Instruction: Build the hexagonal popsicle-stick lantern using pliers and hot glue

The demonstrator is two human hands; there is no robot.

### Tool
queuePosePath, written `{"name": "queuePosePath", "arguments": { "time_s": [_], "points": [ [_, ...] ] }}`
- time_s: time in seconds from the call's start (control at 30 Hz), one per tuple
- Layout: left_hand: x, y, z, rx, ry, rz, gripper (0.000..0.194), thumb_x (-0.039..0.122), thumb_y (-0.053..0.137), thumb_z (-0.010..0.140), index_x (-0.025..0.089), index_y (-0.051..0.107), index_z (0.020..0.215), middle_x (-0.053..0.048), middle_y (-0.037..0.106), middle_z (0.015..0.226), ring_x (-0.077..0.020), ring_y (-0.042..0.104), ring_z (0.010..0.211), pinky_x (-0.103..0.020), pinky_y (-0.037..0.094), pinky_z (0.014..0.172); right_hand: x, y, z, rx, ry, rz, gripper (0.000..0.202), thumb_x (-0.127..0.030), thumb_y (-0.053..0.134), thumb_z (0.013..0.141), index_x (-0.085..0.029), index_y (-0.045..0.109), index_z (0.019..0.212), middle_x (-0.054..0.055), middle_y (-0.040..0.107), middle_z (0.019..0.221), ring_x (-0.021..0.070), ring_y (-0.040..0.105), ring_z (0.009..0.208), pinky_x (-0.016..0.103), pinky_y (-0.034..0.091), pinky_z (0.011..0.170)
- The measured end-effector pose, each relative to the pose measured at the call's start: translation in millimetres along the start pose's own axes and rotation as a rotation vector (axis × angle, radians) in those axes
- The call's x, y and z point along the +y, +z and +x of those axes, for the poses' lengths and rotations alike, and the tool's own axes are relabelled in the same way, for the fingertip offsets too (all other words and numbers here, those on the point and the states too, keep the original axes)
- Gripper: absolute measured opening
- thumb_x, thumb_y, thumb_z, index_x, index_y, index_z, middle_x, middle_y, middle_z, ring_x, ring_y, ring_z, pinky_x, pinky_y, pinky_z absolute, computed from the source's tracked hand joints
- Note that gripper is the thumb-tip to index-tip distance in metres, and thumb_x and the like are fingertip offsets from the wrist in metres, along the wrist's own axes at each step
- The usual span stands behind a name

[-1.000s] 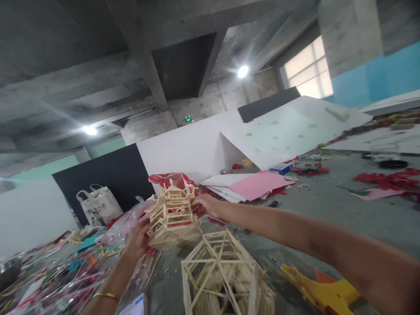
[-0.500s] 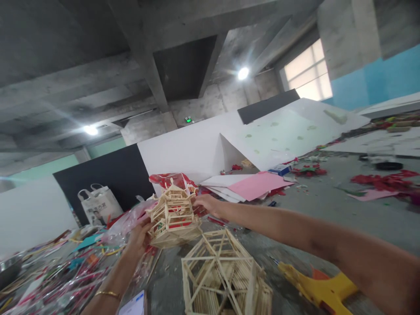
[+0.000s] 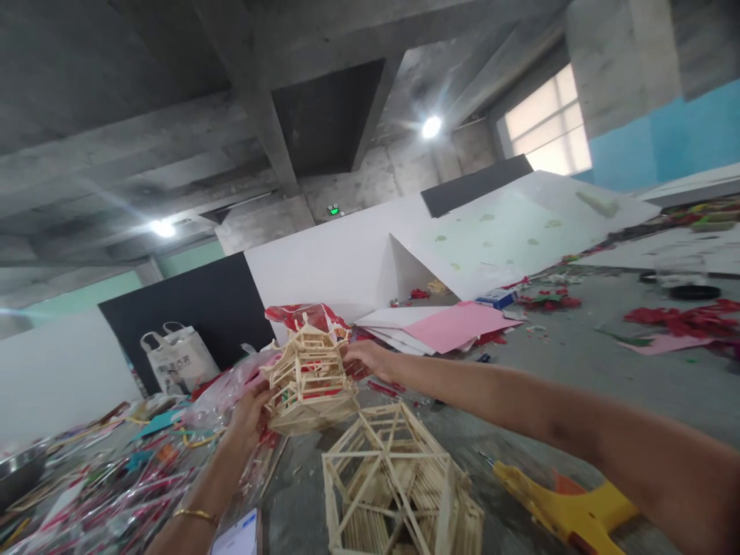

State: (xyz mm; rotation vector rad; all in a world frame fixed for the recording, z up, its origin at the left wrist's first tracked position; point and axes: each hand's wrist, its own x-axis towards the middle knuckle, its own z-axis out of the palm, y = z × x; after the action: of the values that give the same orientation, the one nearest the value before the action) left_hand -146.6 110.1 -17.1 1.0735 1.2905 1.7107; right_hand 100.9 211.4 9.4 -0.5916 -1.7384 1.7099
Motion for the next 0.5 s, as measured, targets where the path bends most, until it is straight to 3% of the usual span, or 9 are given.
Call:
{"name": "queuePosePath", "arguments": {
  "time_s": [0.33,0.5],
  "points": [
    [-3.8,-1.3,-1.6,0.115,-0.017,0.008,0.029,0.007,0.063,0.065,0.017,0.061,0.092,-0.002,0.071,0.078,-0.0169,0.067,0.063,-0.025,0.054,0.055,2.5,-1.7,0.1,-0.005,0.006,0.001,0.015,-0.016,0.052,0.062,-0.017,0.061,0.074,-0.002,0.061,0.063,0.009,0.057,0.056,0.021,0.043,0.056],
    [-6.2,-2.3,-3.2,0.071,-0.018,-0.011,0.036,0.004,0.062,0.066,0.015,0.058,0.101,-0.005,0.07,0.084,-0.0182,0.068,0.069,-0.027,0.056,0.061,2.0,0.1,-4.8,0.007,0.013,0.012,0.015,-0.015,0.052,0.061,-0.017,0.06,0.074,-0.002,0.062,0.064,0.0093,0.057,0.056,0.023,0.044,0.058]
  ]
}}
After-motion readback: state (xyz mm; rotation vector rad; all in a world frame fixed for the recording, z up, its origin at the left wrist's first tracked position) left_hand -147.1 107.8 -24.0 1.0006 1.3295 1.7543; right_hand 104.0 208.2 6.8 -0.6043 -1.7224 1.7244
